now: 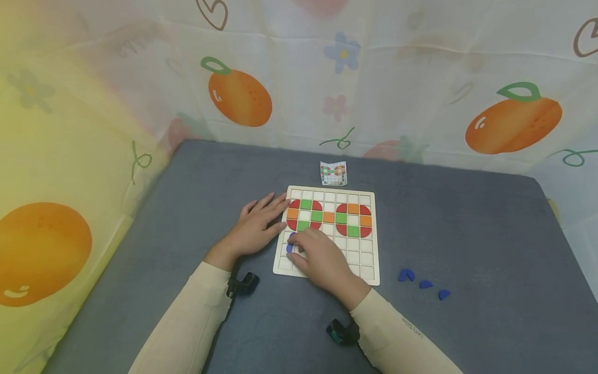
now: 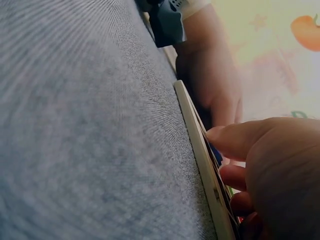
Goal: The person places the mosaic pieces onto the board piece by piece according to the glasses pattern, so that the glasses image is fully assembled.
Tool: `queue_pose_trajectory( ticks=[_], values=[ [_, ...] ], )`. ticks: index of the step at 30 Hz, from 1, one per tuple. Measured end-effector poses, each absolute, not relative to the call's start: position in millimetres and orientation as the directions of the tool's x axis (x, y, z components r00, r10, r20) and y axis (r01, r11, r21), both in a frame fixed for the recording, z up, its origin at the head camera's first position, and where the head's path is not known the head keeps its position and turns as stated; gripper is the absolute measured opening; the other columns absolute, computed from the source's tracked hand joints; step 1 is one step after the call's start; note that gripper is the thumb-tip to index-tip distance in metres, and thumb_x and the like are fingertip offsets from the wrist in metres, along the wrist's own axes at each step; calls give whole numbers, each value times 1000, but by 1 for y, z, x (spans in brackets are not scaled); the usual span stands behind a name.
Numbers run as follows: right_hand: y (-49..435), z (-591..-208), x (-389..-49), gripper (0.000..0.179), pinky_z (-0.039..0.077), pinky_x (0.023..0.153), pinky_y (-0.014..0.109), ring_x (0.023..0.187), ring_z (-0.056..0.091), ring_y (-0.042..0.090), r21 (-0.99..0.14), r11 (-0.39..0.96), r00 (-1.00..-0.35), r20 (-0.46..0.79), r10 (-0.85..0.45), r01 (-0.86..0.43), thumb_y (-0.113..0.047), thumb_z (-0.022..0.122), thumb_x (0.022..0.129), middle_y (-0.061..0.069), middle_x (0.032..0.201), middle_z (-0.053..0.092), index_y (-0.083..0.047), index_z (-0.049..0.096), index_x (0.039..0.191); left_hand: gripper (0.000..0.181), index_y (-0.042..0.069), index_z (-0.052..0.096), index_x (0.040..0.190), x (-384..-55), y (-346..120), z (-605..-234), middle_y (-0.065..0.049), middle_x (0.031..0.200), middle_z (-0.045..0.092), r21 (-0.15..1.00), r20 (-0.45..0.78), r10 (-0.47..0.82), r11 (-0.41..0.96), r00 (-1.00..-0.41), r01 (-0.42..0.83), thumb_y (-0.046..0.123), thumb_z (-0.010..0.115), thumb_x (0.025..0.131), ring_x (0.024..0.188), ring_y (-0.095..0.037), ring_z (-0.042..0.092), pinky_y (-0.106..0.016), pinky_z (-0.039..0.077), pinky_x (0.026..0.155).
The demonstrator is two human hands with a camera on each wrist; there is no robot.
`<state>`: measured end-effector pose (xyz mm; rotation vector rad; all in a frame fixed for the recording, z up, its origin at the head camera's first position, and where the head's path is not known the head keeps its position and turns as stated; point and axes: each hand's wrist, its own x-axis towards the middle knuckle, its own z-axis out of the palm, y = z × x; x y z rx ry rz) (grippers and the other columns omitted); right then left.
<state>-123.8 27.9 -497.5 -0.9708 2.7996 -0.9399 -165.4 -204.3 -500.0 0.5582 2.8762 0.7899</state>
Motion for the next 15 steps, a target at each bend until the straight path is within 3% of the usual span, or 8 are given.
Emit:
queue_pose_trajectory(
  ticks=[7,15],
  values=[
    [30,-500,-124,22,51,80,36,88,55,16,-527,621,-786,162,-597,-580,-26,81,101,-4,96,61,-16,79,120,65,18,40,171,-166,-204,-501,3,177,27,503,-9,373,803,-928,318,38,61,112,165,-26,13,-60,4,127],
    [29,-501,-125,29,52,88,39,94,58,17,-569,615,-803,148,-578,-547,-26,81,101,-3,100,64,-14,75,127,65,17,40,171,-166,-204,-499,2,177,28,513,-8,379,796,-926,321,37,60,113,165,-26,14,-60,4,127]
  ],
)
